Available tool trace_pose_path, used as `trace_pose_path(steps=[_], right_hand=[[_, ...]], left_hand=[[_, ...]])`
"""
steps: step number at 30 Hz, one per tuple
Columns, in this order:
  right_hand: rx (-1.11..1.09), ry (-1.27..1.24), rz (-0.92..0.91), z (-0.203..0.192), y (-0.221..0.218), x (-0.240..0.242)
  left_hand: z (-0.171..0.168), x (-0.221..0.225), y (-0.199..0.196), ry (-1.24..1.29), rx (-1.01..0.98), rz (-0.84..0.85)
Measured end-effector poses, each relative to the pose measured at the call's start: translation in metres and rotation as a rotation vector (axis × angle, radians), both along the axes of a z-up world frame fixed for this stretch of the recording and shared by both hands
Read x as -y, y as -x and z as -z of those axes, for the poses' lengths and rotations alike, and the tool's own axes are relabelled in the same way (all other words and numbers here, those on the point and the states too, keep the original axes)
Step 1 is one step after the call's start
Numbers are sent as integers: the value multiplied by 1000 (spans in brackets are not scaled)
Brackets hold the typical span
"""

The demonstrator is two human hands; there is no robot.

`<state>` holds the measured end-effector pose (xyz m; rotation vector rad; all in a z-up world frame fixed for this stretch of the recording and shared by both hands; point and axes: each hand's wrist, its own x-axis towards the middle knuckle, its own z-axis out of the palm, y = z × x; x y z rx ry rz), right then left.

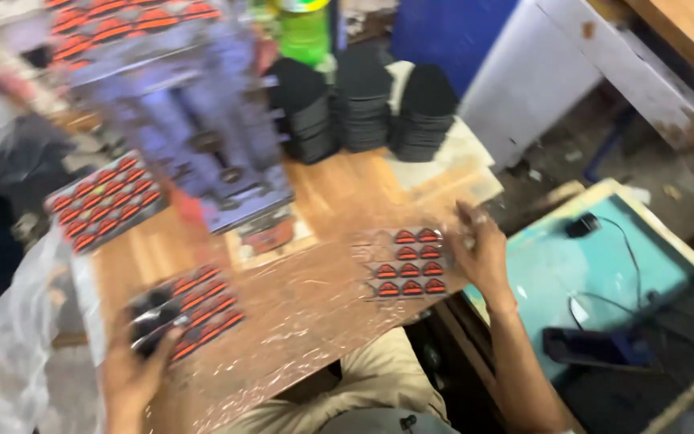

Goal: Applying logo stickers to fabric pieces using a heat press machine.

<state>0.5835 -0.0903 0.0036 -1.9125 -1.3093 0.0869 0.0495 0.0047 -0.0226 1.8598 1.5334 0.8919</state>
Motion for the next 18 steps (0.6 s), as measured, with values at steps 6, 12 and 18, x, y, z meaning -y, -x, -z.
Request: trace_pose_path(steps=[6,12,18], right_hand=[[-365,-220,-126,-21,-57,-57],[-664,-99,-162,-27,-96,-152],[-906,150,-185,-27,-110,-183]], left_hand=[[-23,18,-102,-5,21,76],[-11,-23,-307,137,295,482],[61,-116,-437,225,546,435]])
